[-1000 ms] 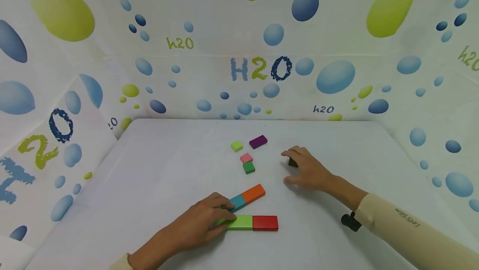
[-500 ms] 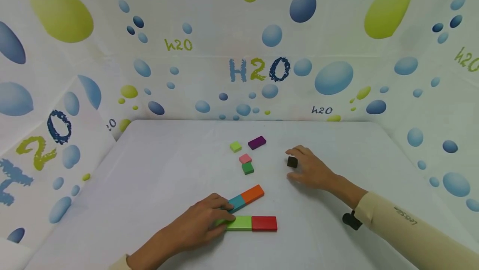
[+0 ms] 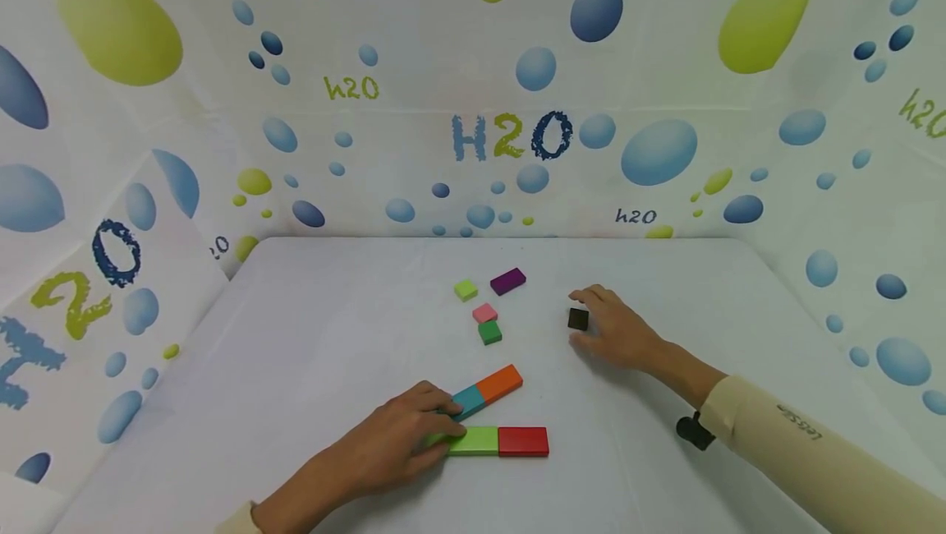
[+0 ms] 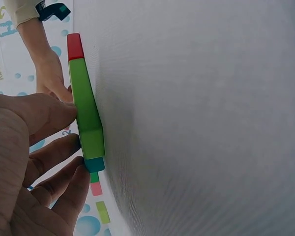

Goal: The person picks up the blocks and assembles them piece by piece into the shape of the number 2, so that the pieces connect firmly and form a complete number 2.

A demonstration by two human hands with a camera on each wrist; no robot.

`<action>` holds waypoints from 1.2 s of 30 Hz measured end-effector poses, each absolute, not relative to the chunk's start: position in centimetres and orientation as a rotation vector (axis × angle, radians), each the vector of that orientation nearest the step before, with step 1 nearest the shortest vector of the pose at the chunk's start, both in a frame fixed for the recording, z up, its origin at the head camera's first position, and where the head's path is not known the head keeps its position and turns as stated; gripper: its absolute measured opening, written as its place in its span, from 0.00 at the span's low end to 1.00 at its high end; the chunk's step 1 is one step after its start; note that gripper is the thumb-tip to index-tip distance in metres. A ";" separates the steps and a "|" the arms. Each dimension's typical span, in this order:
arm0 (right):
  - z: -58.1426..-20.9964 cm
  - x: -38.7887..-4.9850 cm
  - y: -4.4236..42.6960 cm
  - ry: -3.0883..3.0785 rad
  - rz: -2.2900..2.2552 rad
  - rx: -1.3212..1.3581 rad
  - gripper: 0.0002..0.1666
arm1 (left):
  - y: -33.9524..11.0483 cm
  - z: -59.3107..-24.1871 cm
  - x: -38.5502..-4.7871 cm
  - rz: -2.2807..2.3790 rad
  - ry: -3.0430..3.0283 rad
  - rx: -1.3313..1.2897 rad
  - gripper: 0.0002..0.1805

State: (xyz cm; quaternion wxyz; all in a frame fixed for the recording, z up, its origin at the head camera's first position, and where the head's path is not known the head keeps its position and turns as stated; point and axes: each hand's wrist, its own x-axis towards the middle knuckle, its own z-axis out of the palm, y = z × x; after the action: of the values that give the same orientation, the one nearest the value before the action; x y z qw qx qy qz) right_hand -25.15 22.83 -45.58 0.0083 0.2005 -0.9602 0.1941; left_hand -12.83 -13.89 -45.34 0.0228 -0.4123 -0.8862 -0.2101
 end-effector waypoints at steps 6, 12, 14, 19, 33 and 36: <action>-45.6 -25.3 22.8 -3.025 0.590 0.585 0.37 | -13.9 -45.3 -12.8 -0.655 -2.767 -1.270 0.12; -45.9 -25.7 22.9 -3.045 0.574 0.546 0.38 | -13.9 -45.1 -12.8 -0.668 -2.794 -1.257 0.12; -46.0 -25.7 22.9 -3.049 0.580 0.540 0.37 | -13.9 -45.1 -12.8 -0.671 -2.793 -1.258 0.12; -46.4 -25.6 23.0 -3.057 0.591 0.534 0.36 | -13.9 -45.0 -12.7 -0.680 -2.796 -1.261 0.13; -46.4 -25.5 22.9 -3.054 0.570 0.535 0.34 | -13.9 -45.1 -12.7 -0.675 -2.807 -1.249 0.12; -46.4 -25.4 22.9 -3.054 0.572 0.525 0.34 | -13.9 -45.0 -12.7 -0.676 -2.809 -1.247 0.12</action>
State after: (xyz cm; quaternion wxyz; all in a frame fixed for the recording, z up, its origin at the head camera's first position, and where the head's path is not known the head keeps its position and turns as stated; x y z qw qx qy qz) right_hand -25.42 22.85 -46.38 -0.0049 0.1665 -0.9692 0.1815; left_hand -12.68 -13.86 -45.03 -0.0025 -0.3964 -0.8926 -0.2147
